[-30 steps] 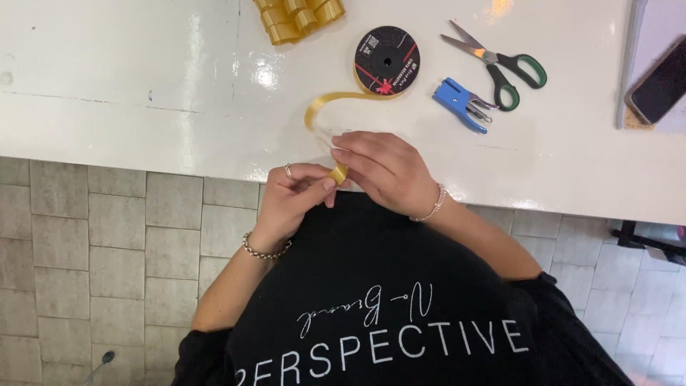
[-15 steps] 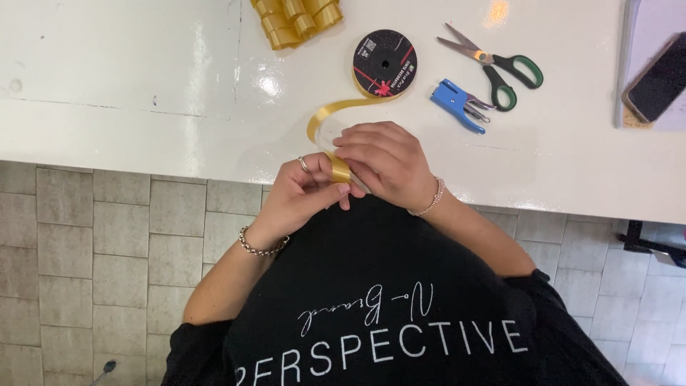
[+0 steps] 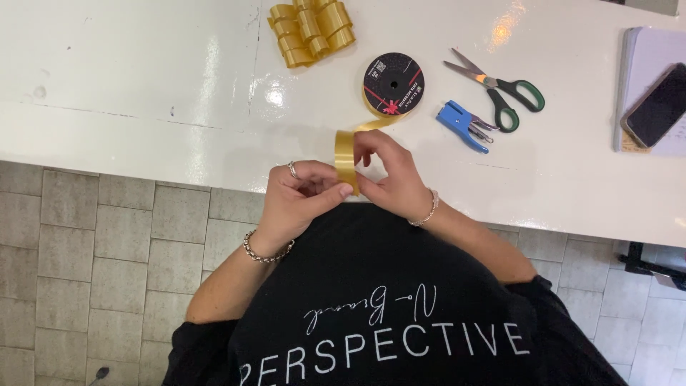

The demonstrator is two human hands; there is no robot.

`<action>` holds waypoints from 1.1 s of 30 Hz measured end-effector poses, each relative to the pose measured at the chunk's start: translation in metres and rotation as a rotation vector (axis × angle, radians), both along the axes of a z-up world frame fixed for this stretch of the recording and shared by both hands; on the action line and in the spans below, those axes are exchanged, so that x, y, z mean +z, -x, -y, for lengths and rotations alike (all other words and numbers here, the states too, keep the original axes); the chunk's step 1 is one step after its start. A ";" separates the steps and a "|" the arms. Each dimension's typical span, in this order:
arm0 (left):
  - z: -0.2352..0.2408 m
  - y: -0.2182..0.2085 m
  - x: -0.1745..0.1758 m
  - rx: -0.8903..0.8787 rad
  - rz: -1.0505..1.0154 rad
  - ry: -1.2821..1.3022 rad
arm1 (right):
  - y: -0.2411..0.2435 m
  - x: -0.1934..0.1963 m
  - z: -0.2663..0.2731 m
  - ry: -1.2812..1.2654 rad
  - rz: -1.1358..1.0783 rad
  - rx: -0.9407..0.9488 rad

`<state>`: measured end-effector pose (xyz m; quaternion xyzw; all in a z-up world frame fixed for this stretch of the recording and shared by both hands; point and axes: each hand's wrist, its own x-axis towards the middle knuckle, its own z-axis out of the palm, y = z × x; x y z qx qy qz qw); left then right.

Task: The person cuts lengths of gold ribbon, folds them into loops, and staples them together to form decorative bows. They repeat this process multiple times, using scissors and a stapler, while another person works nearby.

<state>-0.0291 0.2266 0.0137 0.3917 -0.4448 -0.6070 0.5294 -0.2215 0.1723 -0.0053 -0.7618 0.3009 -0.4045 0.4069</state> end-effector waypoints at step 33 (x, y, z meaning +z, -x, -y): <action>0.055 -0.009 0.014 0.351 0.742 1.404 | 0.010 0.019 0.009 -0.469 0.156 0.002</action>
